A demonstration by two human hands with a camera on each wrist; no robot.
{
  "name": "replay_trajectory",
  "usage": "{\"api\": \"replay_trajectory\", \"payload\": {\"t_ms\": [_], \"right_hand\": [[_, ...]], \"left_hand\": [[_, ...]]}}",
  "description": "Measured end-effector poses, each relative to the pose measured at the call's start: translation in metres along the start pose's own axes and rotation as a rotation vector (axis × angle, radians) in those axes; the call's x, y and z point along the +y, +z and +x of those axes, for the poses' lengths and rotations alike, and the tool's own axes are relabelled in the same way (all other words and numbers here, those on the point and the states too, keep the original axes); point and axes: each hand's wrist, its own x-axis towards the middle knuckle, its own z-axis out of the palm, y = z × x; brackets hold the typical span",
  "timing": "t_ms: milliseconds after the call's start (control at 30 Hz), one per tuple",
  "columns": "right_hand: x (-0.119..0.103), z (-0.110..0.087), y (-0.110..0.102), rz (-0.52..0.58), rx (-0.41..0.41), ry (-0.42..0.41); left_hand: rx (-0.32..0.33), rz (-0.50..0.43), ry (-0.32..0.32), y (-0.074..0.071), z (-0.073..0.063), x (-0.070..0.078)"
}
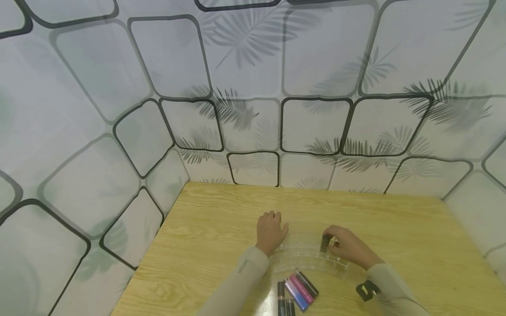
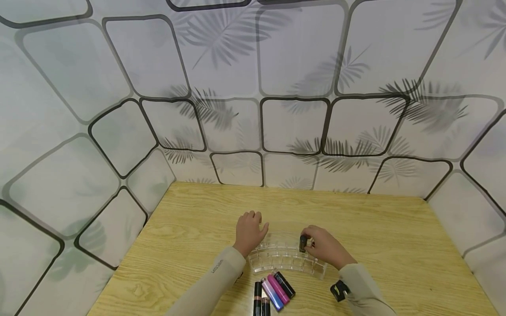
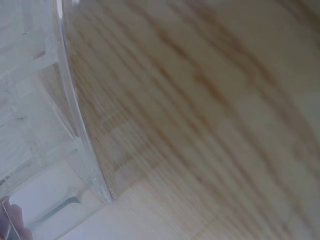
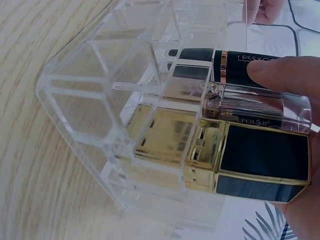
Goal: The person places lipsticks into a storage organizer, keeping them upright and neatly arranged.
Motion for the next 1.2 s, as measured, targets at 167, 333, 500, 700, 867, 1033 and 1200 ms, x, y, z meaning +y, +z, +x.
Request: {"api": "replay_trajectory", "payload": {"t_ms": [167,333,500,700,867,1033,1200], "right_hand": [[0.000,0.000,-0.001,0.004,-0.010,0.011],[-0.001,-0.001,-0.002,0.017,-0.019,0.010],[-0.008,-0.003,-0.004,-0.030,0.033,-0.030],[-0.022,-0.002,-0.004,-0.206,0.199,-0.165],[-0.034,-0.002,-0.002,-0.301,0.331,-0.230],[-0.051,-0.007,0.003,-0.325,0.435,-0.274],[-0.068,-0.016,0.016,-0.303,0.503,-0.278]], "left_hand": [[0.001,0.011,-0.002,0.002,0.000,0.000],[0.004,0.034,0.004,0.006,-0.001,-0.001],[0.013,0.040,0.008,0.005,-0.001,-0.001],[0.004,0.043,0.009,0.003,-0.001,0.000],[-0.003,0.024,0.007,0.003,0.000,0.000],[0.000,0.012,0.006,0.004,-0.001,0.000],[0.015,0.011,0.007,0.002,-0.001,0.000]]}}
